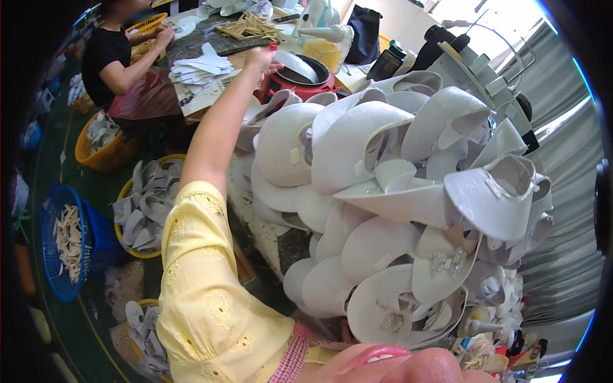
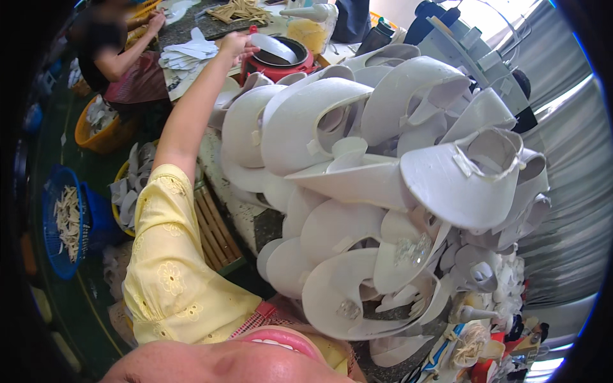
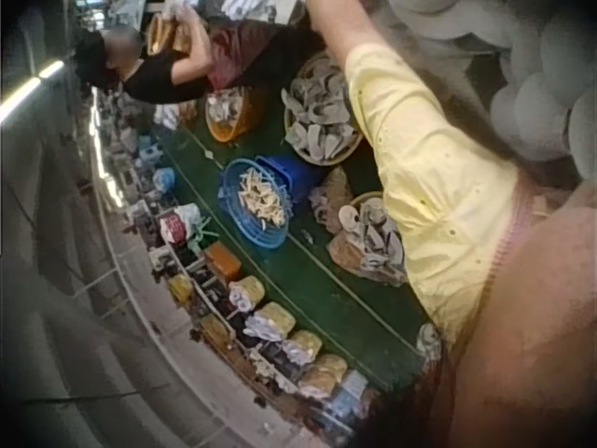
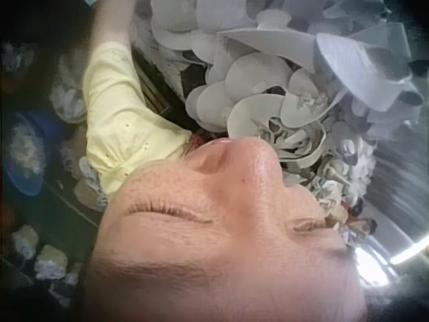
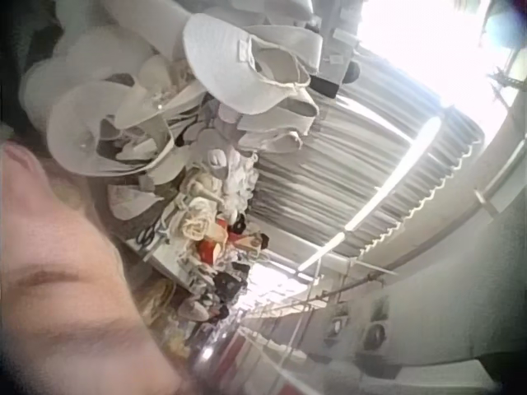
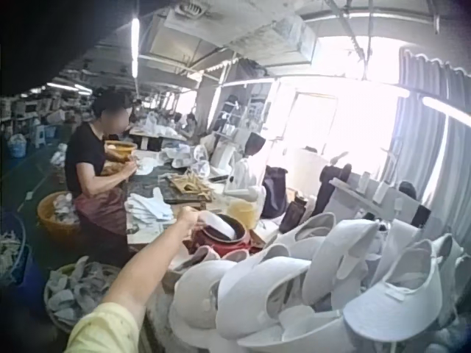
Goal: Applying adhesive and attaching decorative bows and components to white shoe uppers in a manufacturing setting.
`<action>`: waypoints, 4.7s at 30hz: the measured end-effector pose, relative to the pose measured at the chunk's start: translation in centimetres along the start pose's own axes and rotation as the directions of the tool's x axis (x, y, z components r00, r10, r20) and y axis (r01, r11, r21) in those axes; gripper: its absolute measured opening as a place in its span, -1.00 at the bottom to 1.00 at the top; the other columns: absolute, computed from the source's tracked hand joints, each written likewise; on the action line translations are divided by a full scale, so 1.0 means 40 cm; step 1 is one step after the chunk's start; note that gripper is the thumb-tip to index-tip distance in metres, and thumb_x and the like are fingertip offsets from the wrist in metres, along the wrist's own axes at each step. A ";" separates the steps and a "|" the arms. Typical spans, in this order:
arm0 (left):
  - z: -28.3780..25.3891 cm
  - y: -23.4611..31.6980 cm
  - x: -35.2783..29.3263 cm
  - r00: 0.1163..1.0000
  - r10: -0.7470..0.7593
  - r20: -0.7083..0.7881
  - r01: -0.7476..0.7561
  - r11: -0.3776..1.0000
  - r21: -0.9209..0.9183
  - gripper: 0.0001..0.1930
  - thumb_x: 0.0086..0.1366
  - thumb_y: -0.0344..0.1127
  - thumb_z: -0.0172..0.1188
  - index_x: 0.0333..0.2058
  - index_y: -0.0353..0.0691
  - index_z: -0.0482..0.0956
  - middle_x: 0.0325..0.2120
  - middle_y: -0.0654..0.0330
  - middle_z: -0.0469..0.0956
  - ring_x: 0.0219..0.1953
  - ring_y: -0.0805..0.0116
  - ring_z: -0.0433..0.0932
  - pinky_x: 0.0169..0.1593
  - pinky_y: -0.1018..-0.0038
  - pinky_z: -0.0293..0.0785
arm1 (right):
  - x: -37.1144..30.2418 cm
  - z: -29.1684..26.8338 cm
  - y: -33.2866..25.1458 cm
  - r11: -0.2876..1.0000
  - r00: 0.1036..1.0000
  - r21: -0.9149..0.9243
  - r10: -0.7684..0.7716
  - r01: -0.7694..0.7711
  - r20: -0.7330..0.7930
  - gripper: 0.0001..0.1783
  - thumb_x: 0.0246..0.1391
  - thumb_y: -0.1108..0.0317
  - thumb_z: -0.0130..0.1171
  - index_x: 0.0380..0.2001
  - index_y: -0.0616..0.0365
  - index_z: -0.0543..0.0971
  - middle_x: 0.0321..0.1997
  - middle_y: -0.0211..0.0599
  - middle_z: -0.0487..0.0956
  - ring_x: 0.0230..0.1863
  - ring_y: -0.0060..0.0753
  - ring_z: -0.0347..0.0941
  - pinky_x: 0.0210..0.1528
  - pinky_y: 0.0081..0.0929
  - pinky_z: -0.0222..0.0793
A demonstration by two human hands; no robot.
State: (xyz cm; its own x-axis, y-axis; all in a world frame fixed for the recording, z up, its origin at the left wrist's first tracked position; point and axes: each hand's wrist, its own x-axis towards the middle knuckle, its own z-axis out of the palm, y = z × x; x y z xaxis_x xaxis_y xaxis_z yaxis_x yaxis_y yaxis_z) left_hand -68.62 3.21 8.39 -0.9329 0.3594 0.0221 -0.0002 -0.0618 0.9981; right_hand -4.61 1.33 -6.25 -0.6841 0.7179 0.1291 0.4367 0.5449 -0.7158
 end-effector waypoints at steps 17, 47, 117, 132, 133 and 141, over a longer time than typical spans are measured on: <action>-0.297 0.238 -0.441 0.961 0.278 -0.014 -0.220 0.728 -0.649 -0.75 0.19 -0.42 -0.16 -0.24 -0.55 0.30 -0.30 -0.21 0.46 -0.23 -0.02 0.52 -0.24 0.33 0.51 | -0.051 -0.032 -0.125 0.909 0.906 0.062 -0.402 0.412 -0.130 -0.73 -0.29 0.55 0.12 -0.37 0.18 0.50 -0.35 -0.18 0.48 -0.29 -0.14 0.37 -0.19 -0.31 0.24; 0.471 0.006 -1.677 0.159 -0.162 0.974 0.360 0.928 0.095 -0.76 0.16 -0.38 0.03 -0.20 -0.31 0.35 -0.16 0.11 0.43 -0.15 0.22 0.48 -0.17 0.48 0.46 | -0.334 -0.500 0.142 0.937 0.504 -0.339 -0.332 0.081 -0.798 -0.62 -0.48 0.53 0.23 -0.39 0.10 0.52 -0.36 -0.25 0.35 -0.25 -0.24 0.26 -0.22 -0.49 0.21; 0.489 -0.277 -1.406 -0.350 -0.174 0.921 -0.601 0.796 -0.078 -0.51 -0.08 -0.29 0.24 -0.10 -0.19 0.42 -0.09 0.06 0.39 -0.02 0.12 0.35 0.05 0.34 0.23 | -0.346 -0.276 0.134 0.930 0.763 -0.366 -0.240 0.005 -0.601 -0.78 -0.43 0.45 0.23 -0.54 0.06 0.51 -0.40 -0.37 0.43 -0.63 -0.41 0.36 -0.62 -0.56 0.29; 0.487 -0.270 -1.414 -0.315 -0.013 0.949 -0.613 0.767 -0.193 -0.55 -0.08 -0.29 0.24 -0.14 -0.20 0.44 -0.12 0.01 0.40 -0.05 0.05 0.36 0.04 0.30 0.23 | -0.353 -0.272 0.117 0.937 0.804 -0.348 -0.194 -0.017 -0.562 -0.77 -0.44 0.49 0.19 -0.53 0.18 0.48 -0.38 -0.24 0.43 -0.58 -0.33 0.39 -0.62 -0.51 0.30; 0.485 -0.267 -1.414 -0.318 -0.005 0.948 -0.614 0.763 -0.203 -0.55 -0.08 -0.29 0.24 -0.14 -0.20 0.44 -0.12 0.01 0.40 -0.05 0.05 0.36 0.04 0.30 0.23 | -0.354 -0.270 0.119 0.934 0.799 -0.356 -0.201 -0.017 -0.566 -0.77 -0.44 0.49 0.19 -0.53 0.18 0.48 -0.38 -0.24 0.43 -0.58 -0.33 0.39 -0.62 -0.51 0.30; 0.493 -0.265 -1.417 -0.321 0.015 0.947 -0.538 0.820 -0.195 -0.56 -0.10 -0.32 0.24 -0.16 -0.21 0.45 -0.15 0.03 0.42 -0.08 0.04 0.37 0.02 0.31 0.26 | -0.354 -0.273 0.121 0.946 0.782 -0.324 -0.205 0.004 -0.589 -0.73 -0.46 0.50 0.22 -0.49 0.19 0.51 -0.37 -0.24 0.42 -0.57 -0.34 0.40 -0.61 -0.51 0.31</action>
State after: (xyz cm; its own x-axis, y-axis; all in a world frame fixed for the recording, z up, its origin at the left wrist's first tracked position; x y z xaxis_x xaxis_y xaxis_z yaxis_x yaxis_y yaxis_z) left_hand -8.64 1.86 -2.32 0.6401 0.7657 0.0624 0.4315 -0.4256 0.7954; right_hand 13.59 -1.46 -4.04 -0.2804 0.7048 0.6516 0.5996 0.6588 -0.4544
